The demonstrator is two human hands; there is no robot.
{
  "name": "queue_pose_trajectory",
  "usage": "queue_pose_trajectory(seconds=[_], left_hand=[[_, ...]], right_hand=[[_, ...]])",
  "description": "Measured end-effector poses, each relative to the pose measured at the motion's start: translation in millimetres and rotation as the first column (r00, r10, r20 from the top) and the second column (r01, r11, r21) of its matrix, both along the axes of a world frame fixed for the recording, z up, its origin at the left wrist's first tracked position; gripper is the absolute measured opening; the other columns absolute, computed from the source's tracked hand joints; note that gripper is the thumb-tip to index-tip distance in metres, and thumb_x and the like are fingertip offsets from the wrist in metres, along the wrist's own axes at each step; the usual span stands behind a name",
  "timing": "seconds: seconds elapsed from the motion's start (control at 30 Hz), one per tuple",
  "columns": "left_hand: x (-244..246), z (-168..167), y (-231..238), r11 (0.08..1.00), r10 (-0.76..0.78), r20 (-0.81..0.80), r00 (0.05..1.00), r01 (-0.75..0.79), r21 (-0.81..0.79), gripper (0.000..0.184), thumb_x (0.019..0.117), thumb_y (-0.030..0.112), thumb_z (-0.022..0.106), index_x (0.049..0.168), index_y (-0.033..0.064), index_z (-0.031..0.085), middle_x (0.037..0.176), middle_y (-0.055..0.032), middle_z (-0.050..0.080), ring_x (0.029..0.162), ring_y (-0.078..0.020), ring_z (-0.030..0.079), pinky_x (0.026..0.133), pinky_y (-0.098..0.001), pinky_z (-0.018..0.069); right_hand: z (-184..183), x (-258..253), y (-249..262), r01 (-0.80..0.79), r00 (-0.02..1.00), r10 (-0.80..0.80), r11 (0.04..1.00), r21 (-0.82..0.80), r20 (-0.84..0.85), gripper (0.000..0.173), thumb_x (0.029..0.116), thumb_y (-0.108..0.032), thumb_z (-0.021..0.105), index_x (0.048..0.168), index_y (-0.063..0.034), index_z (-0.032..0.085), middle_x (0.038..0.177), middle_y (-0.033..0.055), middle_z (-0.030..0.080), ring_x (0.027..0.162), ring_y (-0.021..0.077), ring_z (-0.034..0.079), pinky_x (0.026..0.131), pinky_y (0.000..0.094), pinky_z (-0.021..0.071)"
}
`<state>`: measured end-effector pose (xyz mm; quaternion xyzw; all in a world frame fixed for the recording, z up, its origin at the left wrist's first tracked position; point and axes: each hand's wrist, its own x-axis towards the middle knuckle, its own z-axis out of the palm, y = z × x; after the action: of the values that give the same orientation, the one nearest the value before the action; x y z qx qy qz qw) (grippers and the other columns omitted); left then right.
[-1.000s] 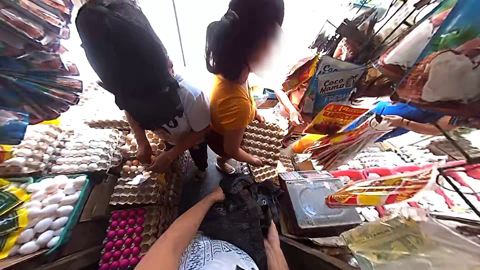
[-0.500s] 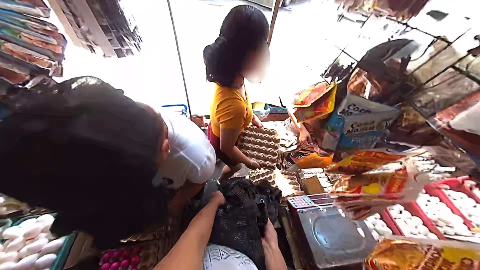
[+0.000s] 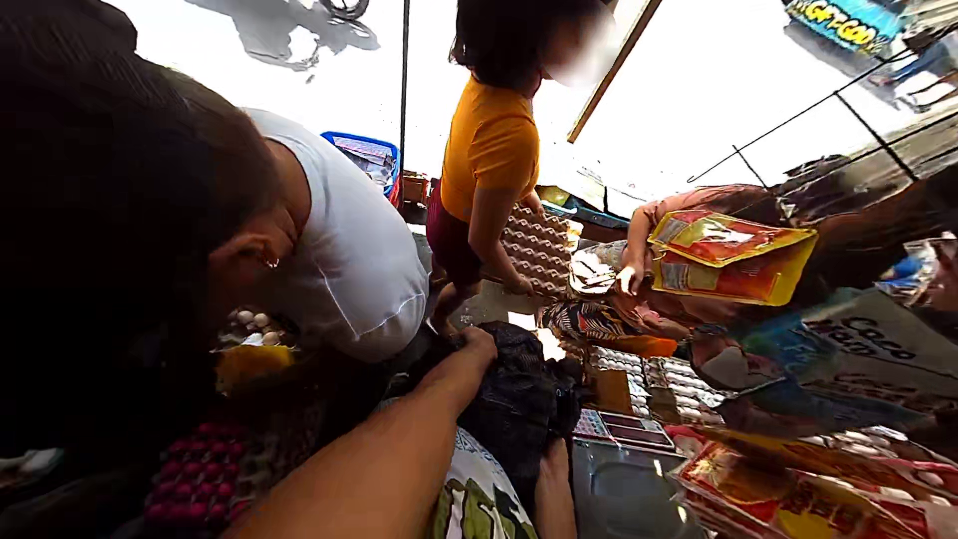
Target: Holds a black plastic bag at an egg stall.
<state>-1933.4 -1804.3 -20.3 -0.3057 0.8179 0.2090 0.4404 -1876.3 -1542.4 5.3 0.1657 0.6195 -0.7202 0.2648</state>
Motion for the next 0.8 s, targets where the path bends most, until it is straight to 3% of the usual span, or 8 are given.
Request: queue_pose_trajectory(seconds=[0.1, 0.17, 0.23, 0.37, 0.47, 0.6, 0.7, 0.8], left_hand=[[-18, 7, -12, 0.999, -0.027, -0.005, 1.000, 0.027, 0.021, 0.041, 0.0976, 0.028, 0.062, 0.121, -0.0064, 0.064, 0.128, -0.0269, 0.062, 0.116, -0.0443, 0.061, 0.086, -0.0648, 0.0520], [-27, -3, -6, 0.999, -0.018, -0.003, 1.000, 0.018, 0.044, 0.040, 0.0979, 0.026, 0.062, 0.121, -0.0067, 0.063, 0.128, -0.0268, 0.062, 0.116, -0.0445, 0.062, 0.085, -0.0650, 0.0521], [-44, -10, -8, 0.999, -0.028, 0.009, 1.000, 0.027, 0.046, 0.042, 0.0970, 0.027, 0.063, 0.121, -0.0074, 0.063, 0.128, -0.0278, 0.062, 0.117, -0.0453, 0.061, 0.086, -0.0658, 0.0520], [-67, -25, -22, 0.998, -0.052, 0.084, 0.995, 0.048, 0.051, 0.045, 0.0967, 0.031, 0.063, 0.120, -0.0065, 0.064, 0.127, -0.0284, 0.062, 0.116, -0.0448, 0.061, 0.084, -0.0652, 0.0523], [-76, -25, -33, 0.993, -0.039, 0.009, 0.999, 0.038, 0.114, 0.049, 0.0914, 0.038, 0.068, 0.119, -0.0030, 0.067, 0.129, -0.0268, 0.063, 0.119, -0.0454, 0.060, 0.090, -0.0685, 0.0489], [-107, 30, -73, 0.969, -0.091, -0.033, 0.995, 0.096, 0.227, 0.044, 0.0988, 0.030, 0.059, 0.131, 0.0013, 0.062, 0.139, -0.0234, 0.059, 0.131, -0.0429, 0.054, 0.102, -0.0661, 0.0423], [-135, 23, -96, 0.905, -0.237, -0.082, 0.968, 0.251, 0.344, 0.044, 0.0922, 0.034, 0.068, 0.123, 0.0027, 0.069, 0.132, -0.0230, 0.064, 0.124, -0.0413, 0.059, 0.097, -0.0642, 0.0471], [-133, -3, -104, 0.926, -0.218, -0.134, 0.967, 0.248, 0.285, 0.047, 0.0986, 0.037, 0.062, 0.133, 0.0048, 0.063, 0.143, -0.0236, 0.057, 0.135, -0.0430, 0.051, 0.106, -0.0672, 0.0389]], right_hand=[[19, 5, 0, -0.150, 0.979, 0.140, 0.987, -0.063, -0.145, 0.046, 0.1130, -0.033, 0.029, 0.146, -0.0061, 0.045, 0.135, 0.0088, 0.062, 0.126, 0.0137, 0.059, 0.106, 0.0349, 0.0505], [66, 14, -24, -0.165, 0.969, 0.165, 0.986, 0.016, -0.185, 0.047, 0.1140, -0.031, 0.022, 0.148, -0.0060, 0.043, 0.137, 0.0096, 0.060, 0.128, 0.0123, 0.057, 0.109, 0.0335, 0.0485], [77, 4, -37, -0.166, 0.967, 0.168, 0.986, 0.028, -0.193, 0.048, 0.1142, -0.027, 0.018, 0.151, -0.0021, 0.038, 0.141, 0.0132, 0.057, 0.132, 0.0136, 0.054, 0.111, 0.0329, 0.0461], [24, -26, -21, -0.209, 0.959, 0.219, 0.975, 0.074, -0.179, 0.048, 0.1136, -0.035, 0.025, 0.147, -0.0088, 0.048, 0.138, 0.0072, 0.062, 0.127, 0.0122, 0.059, 0.106, 0.0355, 0.0525], [-15, -55, -29, -0.026, 0.991, 0.039, 0.994, 0.106, -0.126, 0.041, 0.1128, -0.032, 0.028, 0.134, -0.0073, 0.053, 0.118, 0.0044, 0.067, 0.107, 0.0080, 0.065, 0.089, 0.0313, 0.0584], [-14, -101, -62, 0.156, 0.988, -0.157, 0.978, 0.140, -0.005, 0.035, 0.1126, -0.028, 0.030, 0.121, -0.0025, 0.053, 0.098, 0.0053, 0.064, 0.088, 0.0090, 0.064, 0.075, 0.0320, 0.0570], [-1, -113, -66, 0.153, 0.988, -0.147, 0.973, 0.175, -0.050, 0.037, 0.1126, -0.032, 0.030, 0.123, -0.0049, 0.054, 0.100, 0.0030, 0.065, 0.089, 0.0064, 0.065, 0.076, 0.0284, 0.0580], [0, -120, -80, 0.141, 0.990, -0.129, 0.952, 0.272, -0.062, 0.039, 0.1128, -0.030, 0.031, 0.128, -0.0012, 0.052, 0.108, 0.0077, 0.064, 0.096, 0.0098, 0.064, 0.082, 0.0315, 0.0566]])
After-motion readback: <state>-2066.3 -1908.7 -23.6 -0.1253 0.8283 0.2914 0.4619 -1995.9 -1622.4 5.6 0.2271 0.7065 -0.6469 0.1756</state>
